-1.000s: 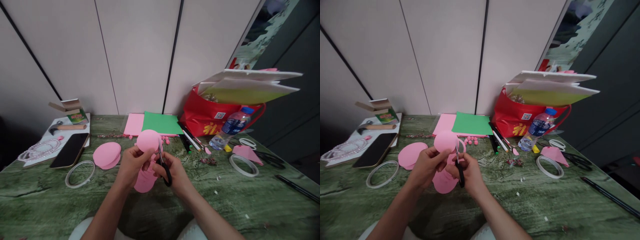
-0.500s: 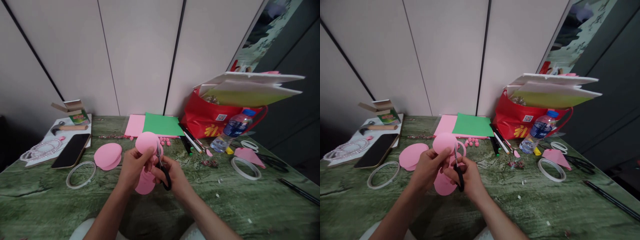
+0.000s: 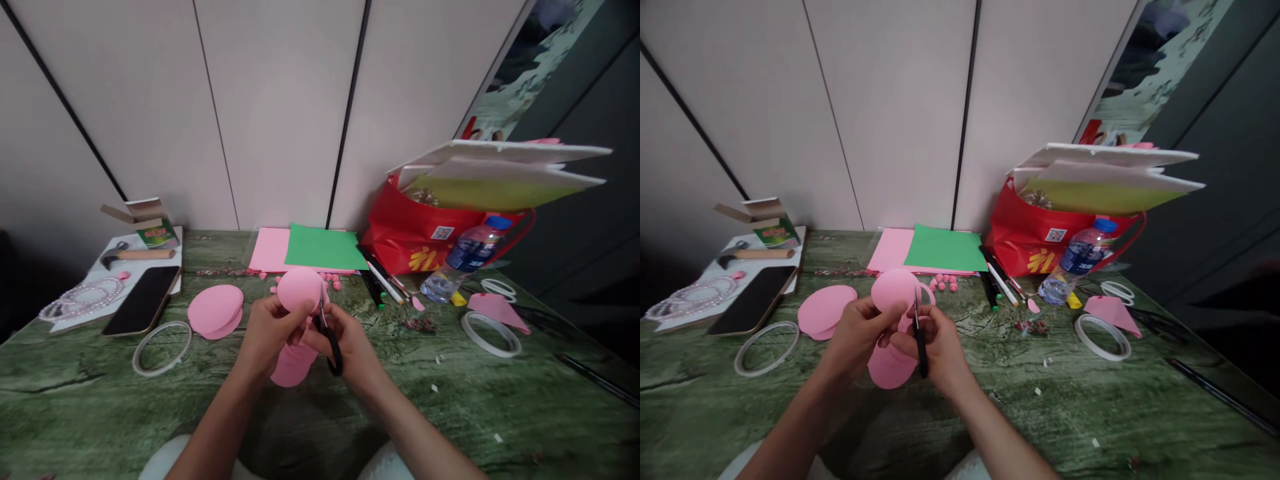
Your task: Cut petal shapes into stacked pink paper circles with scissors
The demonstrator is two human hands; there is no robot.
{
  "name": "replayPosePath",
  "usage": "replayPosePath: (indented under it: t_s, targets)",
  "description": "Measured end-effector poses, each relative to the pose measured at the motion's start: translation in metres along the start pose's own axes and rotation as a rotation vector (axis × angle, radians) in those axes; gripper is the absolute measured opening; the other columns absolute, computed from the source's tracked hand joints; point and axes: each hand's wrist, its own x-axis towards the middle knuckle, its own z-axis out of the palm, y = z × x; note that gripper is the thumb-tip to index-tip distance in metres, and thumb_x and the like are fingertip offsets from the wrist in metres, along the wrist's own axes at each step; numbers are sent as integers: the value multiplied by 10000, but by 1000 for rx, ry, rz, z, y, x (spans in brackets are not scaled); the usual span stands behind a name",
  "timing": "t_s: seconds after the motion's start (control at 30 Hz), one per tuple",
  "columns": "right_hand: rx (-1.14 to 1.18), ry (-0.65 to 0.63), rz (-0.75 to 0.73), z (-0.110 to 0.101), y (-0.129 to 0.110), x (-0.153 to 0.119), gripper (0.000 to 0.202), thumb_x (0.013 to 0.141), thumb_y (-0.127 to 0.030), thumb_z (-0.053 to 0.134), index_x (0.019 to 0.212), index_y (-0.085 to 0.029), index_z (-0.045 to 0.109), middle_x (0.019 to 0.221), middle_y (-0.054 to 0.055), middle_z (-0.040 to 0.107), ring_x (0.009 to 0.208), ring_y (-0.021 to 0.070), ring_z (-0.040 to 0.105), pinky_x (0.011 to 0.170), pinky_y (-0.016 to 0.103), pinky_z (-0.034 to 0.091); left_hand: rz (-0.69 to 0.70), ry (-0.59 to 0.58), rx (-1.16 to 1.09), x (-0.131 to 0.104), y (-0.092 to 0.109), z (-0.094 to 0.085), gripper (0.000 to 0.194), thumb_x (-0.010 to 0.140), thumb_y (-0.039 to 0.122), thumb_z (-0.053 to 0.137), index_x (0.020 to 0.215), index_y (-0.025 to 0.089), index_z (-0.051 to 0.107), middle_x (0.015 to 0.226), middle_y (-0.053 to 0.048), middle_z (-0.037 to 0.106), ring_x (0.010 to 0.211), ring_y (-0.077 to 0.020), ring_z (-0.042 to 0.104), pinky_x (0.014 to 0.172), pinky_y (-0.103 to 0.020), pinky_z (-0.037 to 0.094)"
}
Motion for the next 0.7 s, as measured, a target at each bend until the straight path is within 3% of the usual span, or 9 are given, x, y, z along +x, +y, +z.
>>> replayPosePath:
  t_s: [0.17, 0.7]
  targets:
    - [-12, 1, 10, 0, -1, -1, 448, 486, -318, 781, 787, -182, 479, 549, -74, 482, 475, 61, 387, 494, 207, 309, -3, -1, -10, 0, 0, -1, 182, 636, 263, 656, 552, 120, 583, 376, 52, 454, 324, -33, 359, 334, -164, 245]
    - [-77, 40, 69, 0, -5, -4, 386, 510, -349, 760, 716, -169, 488, 453, -85, 480, 396, 56, 432, 451, 210, 381, 43, -2, -10, -1, 2, -2, 233, 693, 290, 621, 549, 136, 523, 381, 67, 416, 335, -33, 338, 357, -177, 224]
